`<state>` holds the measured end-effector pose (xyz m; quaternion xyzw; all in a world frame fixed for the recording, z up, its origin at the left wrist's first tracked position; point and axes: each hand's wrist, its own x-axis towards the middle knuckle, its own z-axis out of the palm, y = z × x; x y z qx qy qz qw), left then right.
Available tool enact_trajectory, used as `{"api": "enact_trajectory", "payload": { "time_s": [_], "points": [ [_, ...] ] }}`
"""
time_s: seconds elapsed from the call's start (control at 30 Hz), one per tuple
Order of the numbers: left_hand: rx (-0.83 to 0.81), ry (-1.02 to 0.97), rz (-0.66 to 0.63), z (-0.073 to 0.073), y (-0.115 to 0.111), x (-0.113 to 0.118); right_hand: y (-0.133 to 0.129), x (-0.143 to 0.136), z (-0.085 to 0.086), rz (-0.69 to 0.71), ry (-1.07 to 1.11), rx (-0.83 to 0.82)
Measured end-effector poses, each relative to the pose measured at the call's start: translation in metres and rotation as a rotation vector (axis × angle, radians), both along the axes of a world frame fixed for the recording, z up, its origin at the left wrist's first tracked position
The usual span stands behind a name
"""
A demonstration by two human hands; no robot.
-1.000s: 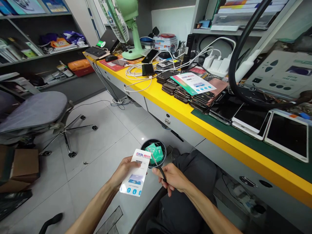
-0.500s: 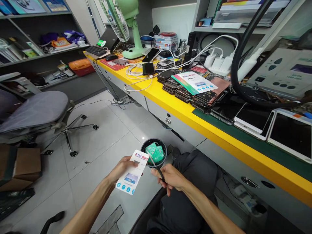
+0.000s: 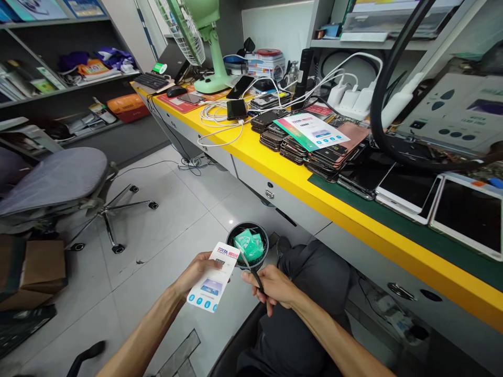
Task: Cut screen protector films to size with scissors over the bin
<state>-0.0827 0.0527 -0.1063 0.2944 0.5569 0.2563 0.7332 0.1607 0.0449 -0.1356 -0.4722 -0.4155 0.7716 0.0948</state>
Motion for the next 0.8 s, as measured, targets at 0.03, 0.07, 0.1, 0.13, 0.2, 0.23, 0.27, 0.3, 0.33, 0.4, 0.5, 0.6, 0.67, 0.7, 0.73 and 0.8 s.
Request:
{"api": "enact_trajectory", "payload": {
  "time_s": [0.03,0.07,0.1,0.13,0.2,0.23,0.27,0.3,0.33,0.4,0.5,0.6,0.67,0.7,0.73,0.8],
  "points": [
    [-0.001,0.000,0.002,-0.001,0.000,0.001,0.000,0.000,0.000,-0.007,-0.002,-0.004],
    [-0.001,-0.001,0.004,-0.002,0.000,0.001,-0.001,-0.001,0.000,-0.013,-0.002,-0.008],
    [-0.002,-0.002,0.005,-0.003,0.000,0.001,-0.001,-0.001,0.000,-0.018,-0.001,-0.011],
    [-0.002,-0.003,0.005,-0.004,0.000,0.001,-0.001,-0.002,0.000,-0.021,0.000,-0.014],
    [-0.003,-0.007,0.002,-0.005,0.000,0.000,-0.001,-0.002,-0.001,-0.026,0.005,-0.017],
    [-0.003,-0.009,-0.002,-0.006,0.000,-0.001,-0.001,-0.002,-0.001,-0.028,0.007,-0.017],
    [-0.002,-0.010,-0.007,-0.006,0.000,-0.002,-0.001,-0.001,-0.002,-0.030,0.009,-0.017],
    [0.000,-0.011,-0.012,-0.006,0.000,-0.003,-0.001,-0.001,-0.002,-0.031,0.011,-0.017],
    [0.003,-0.013,-0.018,-0.006,0.001,-0.004,-0.001,0.000,-0.003,-0.030,0.014,-0.017],
    [0.013,-0.017,-0.032,-0.005,0.003,-0.008,-0.001,0.001,-0.005,-0.020,0.024,-0.019],
    [0.021,-0.021,-0.078,-0.003,0.007,-0.014,0.000,0.005,-0.008,0.008,0.051,-0.034],
    [0.021,-0.015,-0.133,-0.002,0.009,-0.022,0.002,0.009,-0.009,0.031,0.083,-0.043],
    [0.025,-0.015,-0.161,-0.001,0.010,-0.026,0.003,0.012,-0.007,0.037,0.099,-0.034],
    [0.029,-0.019,-0.172,0.000,0.010,-0.027,0.003,0.013,-0.005,0.037,0.103,-0.025],
    [0.034,-0.024,-0.181,0.001,0.009,-0.028,0.003,0.014,-0.003,0.037,0.107,-0.014],
    [0.046,-0.035,-0.194,0.005,0.009,-0.028,0.001,0.016,0.001,0.044,0.117,0.009]
  ]
}}
